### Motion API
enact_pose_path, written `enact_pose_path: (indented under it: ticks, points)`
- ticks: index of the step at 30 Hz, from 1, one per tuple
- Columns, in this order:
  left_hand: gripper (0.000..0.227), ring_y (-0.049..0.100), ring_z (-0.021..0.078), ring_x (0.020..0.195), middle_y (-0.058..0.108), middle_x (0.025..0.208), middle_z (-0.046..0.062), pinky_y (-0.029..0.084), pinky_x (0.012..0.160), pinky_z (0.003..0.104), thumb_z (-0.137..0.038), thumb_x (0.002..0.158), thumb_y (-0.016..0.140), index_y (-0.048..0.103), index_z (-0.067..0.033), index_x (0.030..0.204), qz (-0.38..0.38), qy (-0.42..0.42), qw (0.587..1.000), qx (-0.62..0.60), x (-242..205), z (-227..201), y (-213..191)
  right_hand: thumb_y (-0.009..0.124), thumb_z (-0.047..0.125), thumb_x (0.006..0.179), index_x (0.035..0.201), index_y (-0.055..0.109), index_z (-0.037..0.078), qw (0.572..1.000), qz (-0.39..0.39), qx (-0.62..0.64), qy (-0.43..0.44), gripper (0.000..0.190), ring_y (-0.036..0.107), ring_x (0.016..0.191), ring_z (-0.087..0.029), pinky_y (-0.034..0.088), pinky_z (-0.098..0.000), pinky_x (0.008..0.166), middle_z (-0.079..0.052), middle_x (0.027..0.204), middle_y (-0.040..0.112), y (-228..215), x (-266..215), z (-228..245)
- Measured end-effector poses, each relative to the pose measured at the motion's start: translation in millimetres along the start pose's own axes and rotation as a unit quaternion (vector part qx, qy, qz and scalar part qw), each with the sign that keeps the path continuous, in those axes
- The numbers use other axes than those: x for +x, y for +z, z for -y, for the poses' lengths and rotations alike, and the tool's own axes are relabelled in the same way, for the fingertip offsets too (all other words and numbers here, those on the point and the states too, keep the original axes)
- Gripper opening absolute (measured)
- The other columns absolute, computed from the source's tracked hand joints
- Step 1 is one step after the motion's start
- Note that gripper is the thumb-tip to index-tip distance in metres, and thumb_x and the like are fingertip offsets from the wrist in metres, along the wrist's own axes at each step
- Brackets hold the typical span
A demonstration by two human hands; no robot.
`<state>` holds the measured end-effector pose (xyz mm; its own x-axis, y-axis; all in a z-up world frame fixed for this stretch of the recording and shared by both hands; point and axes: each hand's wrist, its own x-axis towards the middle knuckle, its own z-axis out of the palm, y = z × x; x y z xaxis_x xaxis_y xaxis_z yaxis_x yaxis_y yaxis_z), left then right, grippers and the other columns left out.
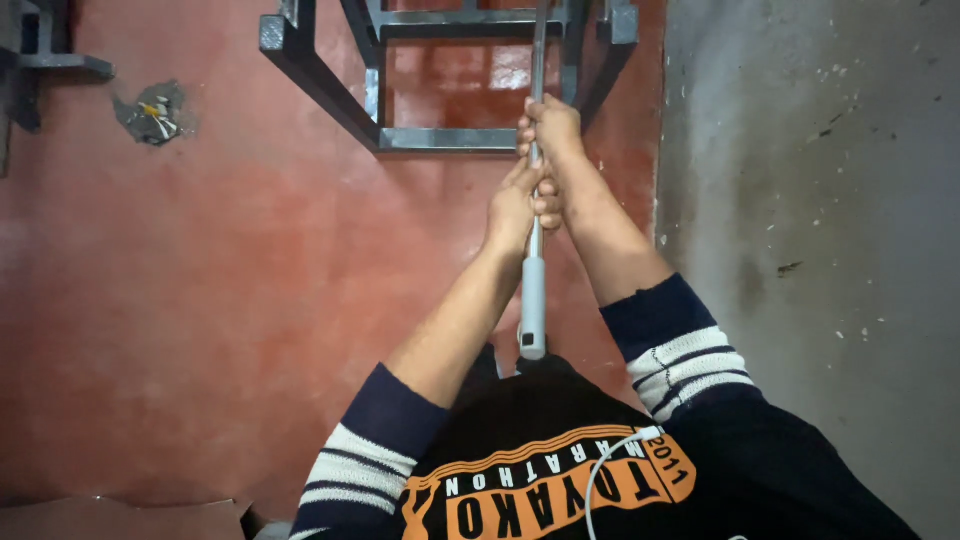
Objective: The recorder moves a long metal bar across the gym floor.
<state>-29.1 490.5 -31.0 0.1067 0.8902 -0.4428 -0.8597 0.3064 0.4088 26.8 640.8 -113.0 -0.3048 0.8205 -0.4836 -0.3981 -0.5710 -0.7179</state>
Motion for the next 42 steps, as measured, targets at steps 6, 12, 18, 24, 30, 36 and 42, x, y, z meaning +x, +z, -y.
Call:
enact_pose_path:
  ticks: [6, 12, 18, 24, 30, 36, 42]
  points:
    - [0.009, 0.042, 0.0043, 0.05, 0.049, 0.074, -0.003, 0.033, 0.04, 0.02, -0.024, 0.106, 0.049, 0.056, -0.0188, 0.107, -0.078, 0.046, 0.995, 0.031, -35.5, -16.6, 8.4, 0.058, 0.014, 0.102, 0.095, 0.053, 0.013, 0.998, 0.03, -0.044, 0.024, 0.008, 0.045, 0.049, -0.009, 0.039, -0.0284, 0.041, -0.001, 0.072, 0.052, 28.3, -6.7, -19.9]
    - [0.007, 0.042, 0.0052, 0.05, 0.048, 0.073, -0.003, 0.033, 0.041, 0.021, -0.023, 0.106, 0.047, 0.053, -0.0196, 0.109, -0.065, 0.029, 0.997, 0.026, -21.1, -15.0, -11.3, 0.058, 0.012, 0.1, 0.097, 0.055, 0.01, 1.0, 0.018, -0.007, -0.01, 0.004, 0.045, 0.048, -0.01, 0.038, -0.0296, 0.039, -0.002, 0.071, 0.053, 24.1, 6.4, -35.3]
    - [0.004, 0.04, 0.0065, 0.048, 0.046, 0.07, -0.003, 0.031, 0.04, 0.024, -0.021, 0.107, 0.046, 0.045, -0.0187, 0.11, -0.078, -0.049, 0.993, 0.069, -14.2, 6.3, 6.3, 0.061, 0.013, 0.103, 0.101, 0.057, 0.006, 0.998, -0.032, -0.029, -0.047, 0.008, 0.047, 0.049, -0.011, 0.039, -0.0311, 0.04, -0.003, 0.072, 0.055, -9.9, -20.2, -14.7]
    - [0.009, 0.04, 0.0054, 0.048, 0.047, 0.07, -0.004, 0.032, 0.04, 0.023, -0.02, 0.106, 0.045, 0.049, -0.02, 0.114, -0.059, -0.071, 0.991, 0.098, -6.2, 3.3, -3.7, 0.059, 0.013, 0.1, 0.105, 0.058, 0.011, 0.995, -0.083, -0.008, -0.049, 0.005, 0.045, 0.046, -0.011, 0.038, -0.0308, 0.038, -0.002, 0.069, 0.053, -18.4, -14.8, -18.8]
    - [0.007, 0.04, 0.0035, 0.05, 0.048, 0.075, -0.003, 0.032, 0.041, 0.02, -0.02, 0.108, 0.047, 0.051, -0.0148, 0.107, -0.022, -0.001, 0.998, 0.056, -16.8, -7.2, -32.5, 0.057, 0.013, 0.101, 0.102, 0.055, 0.011, 0.999, -0.034, -0.033, -0.018, 0.003, 0.045, 0.047, -0.011, 0.04, -0.0308, 0.039, -0.001, 0.069, 0.052, 6.9, -4.0, -38.8]
    - [0.013, 0.043, 0.0032, 0.056, 0.048, 0.078, -0.003, 0.035, 0.047, 0.019, -0.023, 0.111, 0.046, 0.053, -0.0125, 0.108, -0.032, 0.055, 0.995, 0.075, -49.4, -4.9, -16.4, 0.056, 0.015, 0.101, 0.099, 0.051, 0.012, 0.996, -0.018, -0.089, 0.01, 0.006, 0.045, 0.046, -0.009, 0.038, -0.0295, 0.037, -0.001, 0.068, 0.05, 22.7, -24.1, -38.6]
    - [0.013, 0.04, 0.0028, 0.053, 0.047, 0.077, -0.004, 0.034, 0.045, 0.019, -0.025, 0.108, 0.044, 0.053, -0.0159, 0.11, -0.068, 0.084, 0.992, 0.071, -49.3, 19.6, 2.3, 0.059, 0.012, 0.103, 0.116, 0.052, 0.009, 0.995, 0.024, -0.086, 0.043, 0.015, 0.045, 0.048, -0.008, 0.039, -0.0282, 0.04, -0.001, 0.071, 0.051, 6.8, -26.5, -37.3]
